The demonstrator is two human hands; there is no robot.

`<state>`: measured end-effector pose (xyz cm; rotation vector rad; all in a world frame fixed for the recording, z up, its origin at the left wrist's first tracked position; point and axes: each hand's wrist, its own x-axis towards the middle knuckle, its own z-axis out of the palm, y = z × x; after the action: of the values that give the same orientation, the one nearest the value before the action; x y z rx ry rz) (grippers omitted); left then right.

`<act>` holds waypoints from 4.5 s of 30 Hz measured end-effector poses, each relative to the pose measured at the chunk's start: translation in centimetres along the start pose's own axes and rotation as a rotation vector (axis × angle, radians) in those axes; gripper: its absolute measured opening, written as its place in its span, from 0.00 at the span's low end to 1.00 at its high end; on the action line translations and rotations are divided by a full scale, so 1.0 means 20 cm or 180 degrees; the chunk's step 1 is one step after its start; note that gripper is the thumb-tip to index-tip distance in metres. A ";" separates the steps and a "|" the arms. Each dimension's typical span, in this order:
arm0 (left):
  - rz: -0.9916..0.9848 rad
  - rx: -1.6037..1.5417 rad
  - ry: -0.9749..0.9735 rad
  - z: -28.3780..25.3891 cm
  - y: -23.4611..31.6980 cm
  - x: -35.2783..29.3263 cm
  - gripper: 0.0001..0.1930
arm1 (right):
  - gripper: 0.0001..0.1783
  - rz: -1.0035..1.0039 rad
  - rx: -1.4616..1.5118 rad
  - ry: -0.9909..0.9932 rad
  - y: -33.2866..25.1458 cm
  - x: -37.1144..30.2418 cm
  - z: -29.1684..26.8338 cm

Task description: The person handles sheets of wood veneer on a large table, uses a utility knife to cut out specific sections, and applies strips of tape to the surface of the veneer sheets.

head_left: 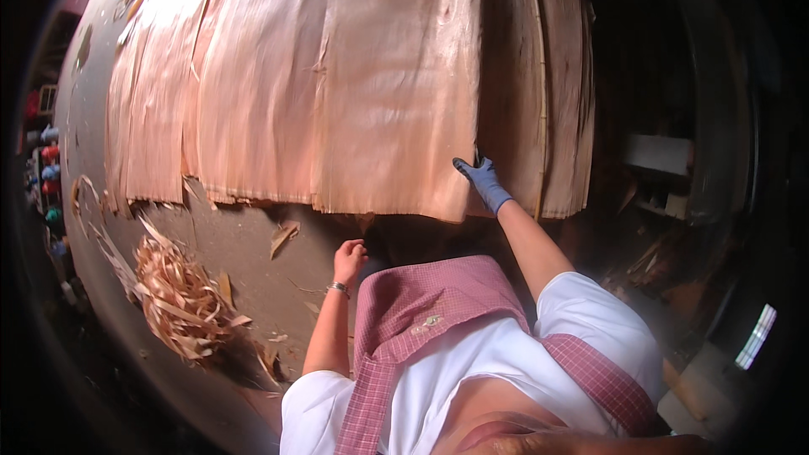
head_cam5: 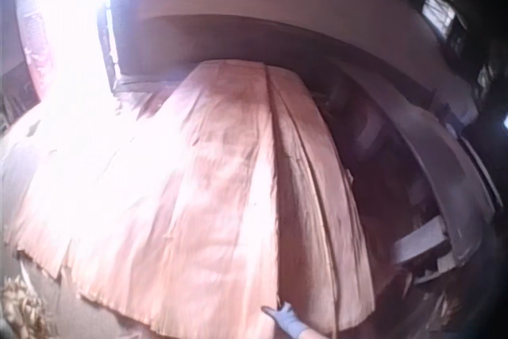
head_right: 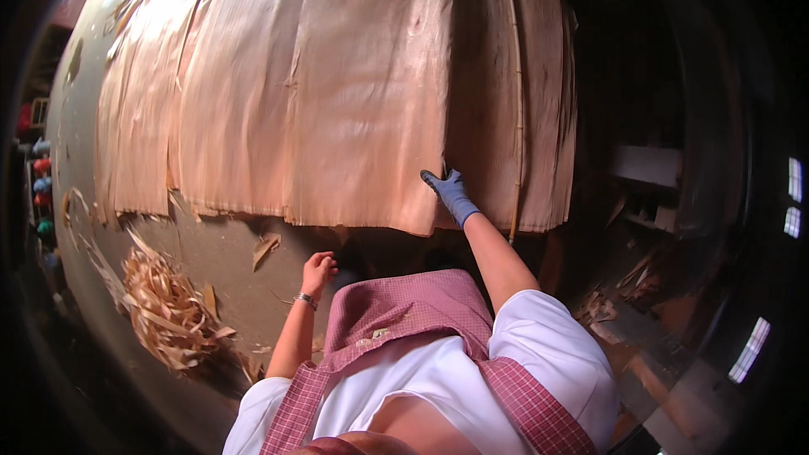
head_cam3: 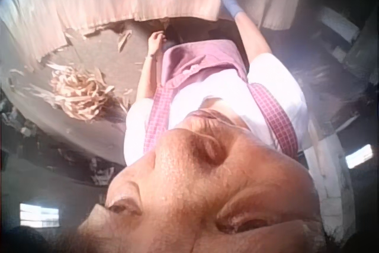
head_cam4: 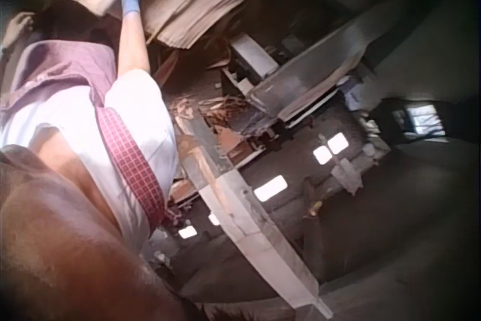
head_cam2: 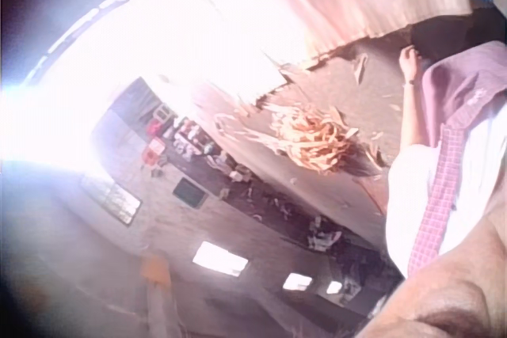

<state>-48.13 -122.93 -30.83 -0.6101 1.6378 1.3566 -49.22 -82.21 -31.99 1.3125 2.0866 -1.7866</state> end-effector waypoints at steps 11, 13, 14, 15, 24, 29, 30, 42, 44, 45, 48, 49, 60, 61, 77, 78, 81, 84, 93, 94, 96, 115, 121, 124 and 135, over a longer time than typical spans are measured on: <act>-0.0025 -0.2466 -0.0326 -0.59 0.25 0.12 0.20 | 0.23 -0.0275 0.1155 -0.1263 -2.00 -0.66 0.24; 0.0575 -0.2766 -0.0585 -0.79 0.49 0.09 0.35 | 0.21 -0.1338 0.0984 -0.1766 -2.27 -0.61 0.21; 0.0614 -0.3551 -0.0731 -0.83 0.67 0.11 0.38 | 0.21 -0.2422 -0.0645 -0.2207 -2.46 -0.60 0.17; 0.1451 -0.3369 -0.0343 -0.92 0.79 0.05 0.44 | 0.21 -0.4472 -0.2815 -0.1849 -2.62 -0.50 0.17; 0.2762 -0.3118 -0.0541 -1.59 1.85 -0.22 0.66 | 0.23 -0.6617 -0.3131 0.0354 -3.41 -0.39 -0.08; 0.2014 -0.2626 0.1056 -1.99 2.17 0.06 0.53 | 0.21 -0.5297 -0.3398 0.0617 -3.51 -0.18 -0.38; 0.2007 -0.2542 0.1044 -2.03 2.19 0.06 0.52 | 0.21 -0.5217 -0.3341 0.0631 -3.50 -0.18 -0.36; 0.2414 -0.2310 0.0390 -2.18 2.69 -0.02 0.36 | 0.22 -0.4440 -0.2908 0.0739 -3.46 -0.26 -0.38; 0.2528 -0.2321 0.0320 -2.19 2.75 -0.05 0.33 | 0.23 -0.4338 -0.2719 0.0642 -3.46 -0.25 -0.33; 0.2574 -0.2334 0.0296 -2.20 2.77 -0.05 0.31 | 0.23 -0.4290 -0.2598 0.0591 -3.45 -0.26 -0.31; 0.2630 -0.2361 0.0202 -2.21 2.76 0.04 0.27 | 0.24 -0.4025 -0.2095 0.0419 -3.41 -0.33 -0.27; 0.2586 -0.2371 0.0184 -2.22 2.72 0.08 0.26 | 0.24 -0.3887 -0.1833 0.0310 -3.38 -0.36 -0.26; 0.1342 -0.2100 0.0662 -1.93 1.63 0.78 0.17 | 0.27 0.0000 0.0767 0.0289 -1.42 -0.65 -0.19; 0.1310 -0.1969 0.1208 -1.89 1.50 0.79 0.17 | 0.28 0.0141 0.0690 0.0214 -1.34 -0.66 -0.04; 0.1964 0.3375 0.2437 0.03 0.79 0.61 0.29 | 0.29 0.0942 -0.1714 -0.0244 -0.11 0.10 0.00; 0.1812 0.3292 0.2245 0.06 0.81 0.60 0.28 | 0.28 0.0932 -0.1632 -0.0217 -0.11 0.10 -0.01; 0.1410 0.3448 0.2519 0.09 0.86 0.63 0.24 | 0.31 0.0595 -0.2596 -0.0060 -0.11 0.10 -0.03; 0.1122 0.3293 0.2650 0.06 0.90 0.66 0.17 | 0.33 0.0191 -0.2663 0.0504 -0.19 0.00 -0.02; 0.1832 0.2750 0.2460 0.15 0.96 0.68 0.08 | 0.19 -0.1240 -0.2161 0.0593 -0.23 -0.03 0.15; 0.2244 0.2546 0.2328 0.22 0.95 0.66 0.08 | 0.20 -0.1296 -0.1933 0.0371 -0.24 0.02 0.20; 0.2626 0.2635 0.2073 0.42 1.02 0.54 0.09 | 0.22 -0.1153 -0.0855 -0.0090 -0.36 0.12 0.33; 0.2417 0.2119 0.0678 1.70 1.11 0.24 0.24 | 0.33 0.0170 -0.3056 0.1212 0.07 0.64 -0.99; 0.2352 0.3150 0.0191 2.26 1.26 0.03 0.24 | 0.23 -0.0070 -0.1358 0.0928 0.28 0.77 -1.25; 0.2294 0.3440 0.0044 2.45 1.23 0.05 0.25 | 0.21 -0.0599 -0.0671 0.0891 0.28 0.67 -1.36; 0.2515 0.3831 -0.0692 2.97 0.94 0.24 0.24 | 0.17 -0.1130 -0.0916 0.1635 0.55 0.01 -1.80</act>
<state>-46.65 -60.76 -25.30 0.9271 2.1886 0.6031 -26.53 -52.25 -29.34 1.5071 2.8738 -1.2540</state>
